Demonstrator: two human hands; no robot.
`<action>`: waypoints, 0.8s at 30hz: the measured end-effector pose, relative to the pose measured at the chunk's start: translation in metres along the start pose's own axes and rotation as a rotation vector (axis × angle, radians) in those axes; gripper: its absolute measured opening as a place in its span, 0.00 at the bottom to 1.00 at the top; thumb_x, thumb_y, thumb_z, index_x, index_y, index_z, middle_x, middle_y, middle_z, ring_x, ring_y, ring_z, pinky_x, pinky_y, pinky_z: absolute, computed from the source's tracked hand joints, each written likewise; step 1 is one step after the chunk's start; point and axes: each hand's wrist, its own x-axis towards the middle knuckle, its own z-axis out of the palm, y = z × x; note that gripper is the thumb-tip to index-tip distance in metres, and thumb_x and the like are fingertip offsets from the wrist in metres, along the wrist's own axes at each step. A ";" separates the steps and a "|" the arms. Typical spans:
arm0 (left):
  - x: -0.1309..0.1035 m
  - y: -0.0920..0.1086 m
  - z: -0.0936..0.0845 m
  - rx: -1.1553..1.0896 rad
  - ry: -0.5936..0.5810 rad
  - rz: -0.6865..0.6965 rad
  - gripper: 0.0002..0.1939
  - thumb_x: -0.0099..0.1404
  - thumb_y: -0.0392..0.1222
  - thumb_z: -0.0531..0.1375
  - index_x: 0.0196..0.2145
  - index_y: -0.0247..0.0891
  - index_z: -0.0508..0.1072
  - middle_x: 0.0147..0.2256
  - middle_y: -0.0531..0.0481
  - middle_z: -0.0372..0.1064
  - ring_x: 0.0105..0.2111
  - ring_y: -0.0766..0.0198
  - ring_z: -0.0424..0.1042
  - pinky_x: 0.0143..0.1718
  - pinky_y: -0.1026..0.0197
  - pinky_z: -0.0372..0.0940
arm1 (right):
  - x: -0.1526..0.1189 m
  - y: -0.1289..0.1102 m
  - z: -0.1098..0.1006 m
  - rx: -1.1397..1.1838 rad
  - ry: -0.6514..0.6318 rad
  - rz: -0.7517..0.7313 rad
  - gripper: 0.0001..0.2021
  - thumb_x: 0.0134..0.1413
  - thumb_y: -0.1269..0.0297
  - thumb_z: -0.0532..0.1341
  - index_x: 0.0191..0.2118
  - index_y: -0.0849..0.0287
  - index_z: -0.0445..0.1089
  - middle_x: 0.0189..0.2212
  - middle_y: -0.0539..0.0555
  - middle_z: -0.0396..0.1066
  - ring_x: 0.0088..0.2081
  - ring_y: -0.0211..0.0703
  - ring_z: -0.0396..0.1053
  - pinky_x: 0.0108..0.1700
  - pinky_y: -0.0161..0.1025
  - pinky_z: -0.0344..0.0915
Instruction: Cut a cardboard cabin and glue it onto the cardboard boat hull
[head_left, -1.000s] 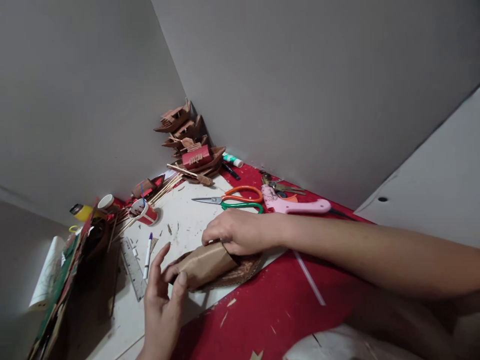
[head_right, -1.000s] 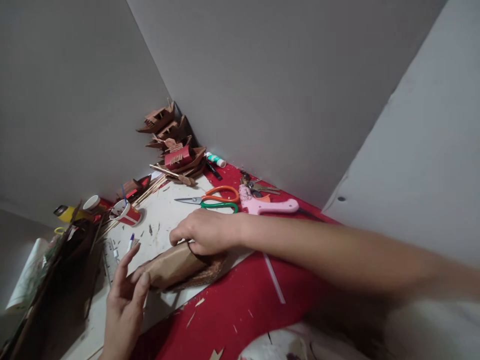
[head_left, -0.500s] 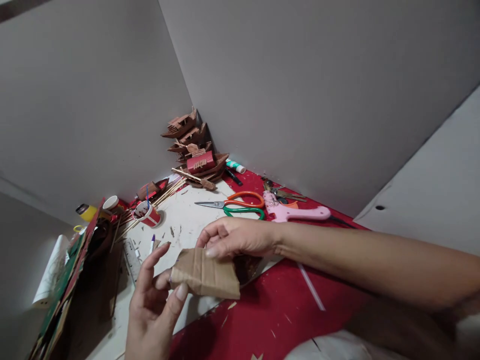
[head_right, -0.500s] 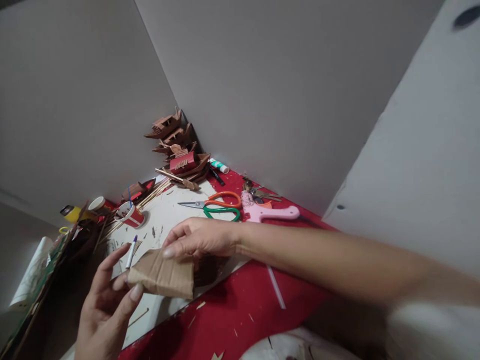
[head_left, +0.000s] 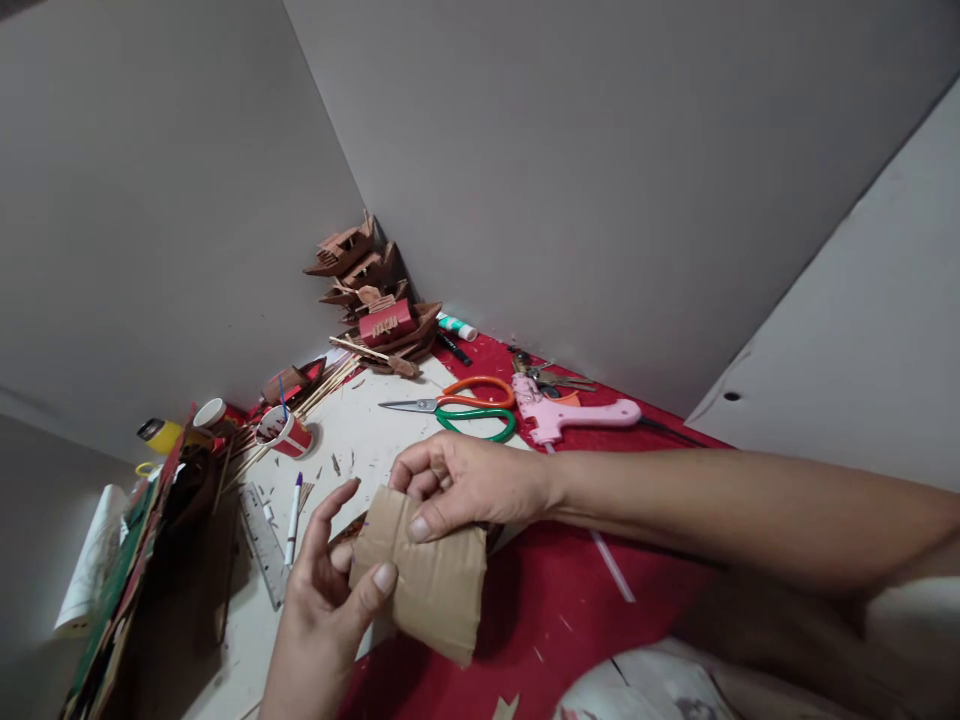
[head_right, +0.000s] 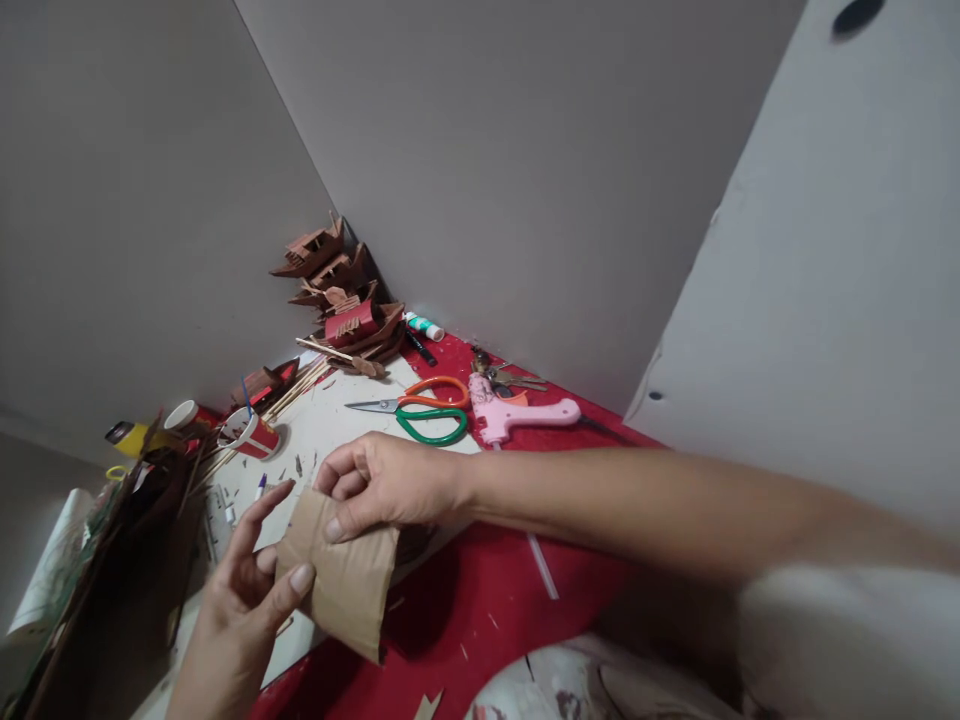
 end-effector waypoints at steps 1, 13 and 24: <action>0.001 -0.002 0.001 -0.018 -0.008 0.000 0.41 0.50 0.45 0.72 0.59 0.43 0.61 0.33 0.46 0.79 0.37 0.52 0.77 0.35 0.59 0.70 | 0.000 0.000 0.001 0.010 0.001 -0.007 0.15 0.37 0.70 0.71 0.34 0.64 0.69 0.22 0.44 0.72 0.23 0.29 0.67 0.26 0.27 0.62; 0.006 -0.011 -0.014 0.028 0.058 0.091 0.25 0.53 0.44 0.71 0.45 0.41 0.66 0.32 0.49 0.76 0.32 0.61 0.74 0.33 0.63 0.69 | 0.010 0.006 0.004 0.168 0.107 0.074 0.23 0.29 0.55 0.76 0.30 0.65 0.72 0.23 0.47 0.72 0.24 0.31 0.67 0.30 0.30 0.62; 0.008 -0.009 -0.006 0.311 -0.192 0.154 0.10 0.55 0.45 0.68 0.32 0.36 0.81 0.29 0.47 0.76 0.30 0.60 0.72 0.33 0.63 0.67 | -0.003 0.004 0.017 -0.082 0.175 -0.056 0.10 0.47 0.63 0.66 0.25 0.65 0.69 0.19 0.43 0.64 0.21 0.28 0.56 0.24 0.29 0.52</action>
